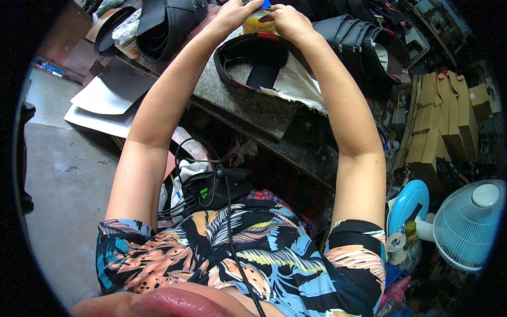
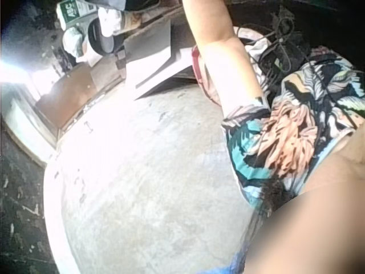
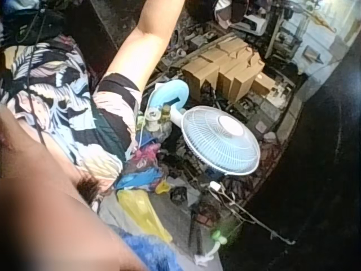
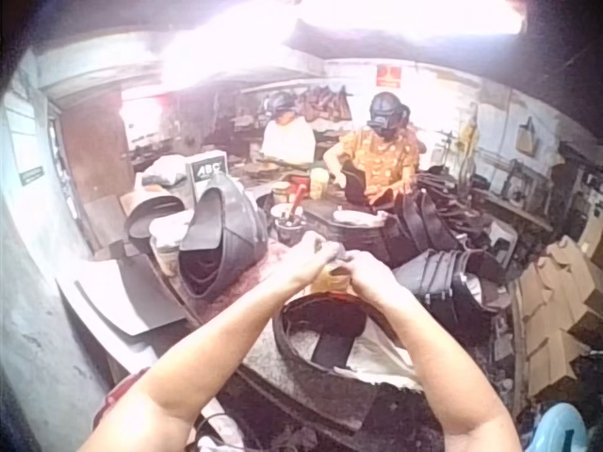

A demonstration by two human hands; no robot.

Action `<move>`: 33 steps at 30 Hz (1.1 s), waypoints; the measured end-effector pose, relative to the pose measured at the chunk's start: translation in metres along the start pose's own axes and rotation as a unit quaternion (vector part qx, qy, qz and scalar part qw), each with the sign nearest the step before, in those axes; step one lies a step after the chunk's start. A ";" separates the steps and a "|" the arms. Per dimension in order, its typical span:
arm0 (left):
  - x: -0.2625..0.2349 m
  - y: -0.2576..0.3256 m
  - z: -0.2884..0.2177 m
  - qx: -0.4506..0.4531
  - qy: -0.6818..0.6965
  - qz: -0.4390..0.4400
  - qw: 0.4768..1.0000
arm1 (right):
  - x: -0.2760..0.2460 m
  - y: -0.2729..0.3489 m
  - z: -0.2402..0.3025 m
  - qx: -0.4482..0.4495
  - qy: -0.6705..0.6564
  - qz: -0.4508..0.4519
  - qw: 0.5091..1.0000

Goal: The person uses scissors to trim a white fabric piece and then hand-sews it into the interior of a black bag. They repeatedly adjust the fabric, cut edges, and stitch along the seam with a needle and thread.

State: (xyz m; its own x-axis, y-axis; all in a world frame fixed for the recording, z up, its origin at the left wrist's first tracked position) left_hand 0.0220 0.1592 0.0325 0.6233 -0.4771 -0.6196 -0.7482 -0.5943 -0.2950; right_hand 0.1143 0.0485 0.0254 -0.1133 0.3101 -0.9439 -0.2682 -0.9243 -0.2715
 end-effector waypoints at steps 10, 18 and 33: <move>0.008 0.001 -0.009 0.034 0.033 0.021 0.999 | -0.067 0.044 0.031 -0.099 0.112 -0.158 0.976; -0.026 0.065 -0.074 0.212 -0.175 -0.149 0.950 | -0.146 0.108 0.075 -0.166 -0.077 -0.283 0.941; 0.036 0.219 -0.046 0.111 -0.134 0.178 0.968 | 0.004 0.227 0.060 0.093 -0.408 -0.074 0.905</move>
State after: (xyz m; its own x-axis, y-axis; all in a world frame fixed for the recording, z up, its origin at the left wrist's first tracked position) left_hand -0.1088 -0.0185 -0.0211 0.2570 -0.4234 -0.8687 -0.9541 -0.2541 -0.1584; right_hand -0.0046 -0.1469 -0.0286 -0.7113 0.5581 -0.4273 -0.4853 -0.8297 -0.2758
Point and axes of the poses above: each hand's wrist, its own y-axis away from the middle knuckle, its own x-axis out of the palm, z = x × y, the point moved 8 cm from there along -y, towards the middle knuckle, and after that the axes turned 3 degrees about -y, right-handed, at the moved point
